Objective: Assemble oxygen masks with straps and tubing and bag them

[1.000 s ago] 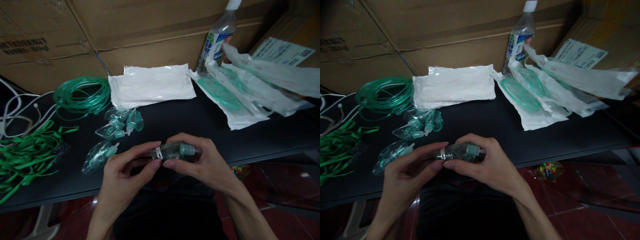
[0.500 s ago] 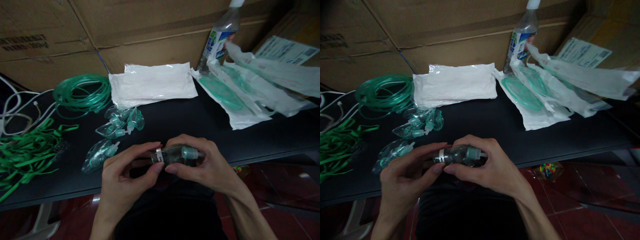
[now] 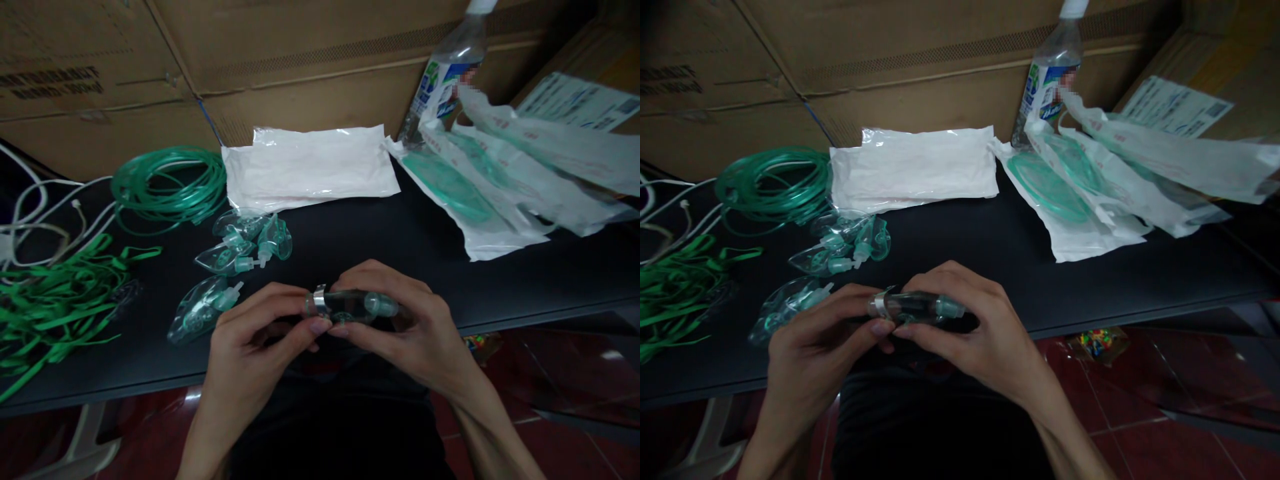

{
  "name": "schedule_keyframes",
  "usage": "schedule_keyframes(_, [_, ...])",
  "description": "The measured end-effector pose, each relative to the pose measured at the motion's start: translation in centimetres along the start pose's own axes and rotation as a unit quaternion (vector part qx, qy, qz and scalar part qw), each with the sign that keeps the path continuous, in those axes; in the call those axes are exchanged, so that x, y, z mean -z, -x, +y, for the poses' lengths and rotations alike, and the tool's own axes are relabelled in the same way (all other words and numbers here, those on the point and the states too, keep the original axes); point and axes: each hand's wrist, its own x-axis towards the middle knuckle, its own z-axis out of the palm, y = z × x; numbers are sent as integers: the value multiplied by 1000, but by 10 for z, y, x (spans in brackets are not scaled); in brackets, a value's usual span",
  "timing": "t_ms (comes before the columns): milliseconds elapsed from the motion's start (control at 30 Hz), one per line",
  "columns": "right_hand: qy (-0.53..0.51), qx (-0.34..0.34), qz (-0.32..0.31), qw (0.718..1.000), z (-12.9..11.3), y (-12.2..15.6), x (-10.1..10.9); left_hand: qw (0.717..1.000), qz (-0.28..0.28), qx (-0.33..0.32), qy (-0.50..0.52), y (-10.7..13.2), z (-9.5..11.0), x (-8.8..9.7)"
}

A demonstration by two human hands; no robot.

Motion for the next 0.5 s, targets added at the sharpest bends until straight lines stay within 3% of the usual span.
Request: schedule_keyframes(500, [75, 43, 24, 996, 0, 8, -8, 999, 8, -33, -22, 4, -1, -3])
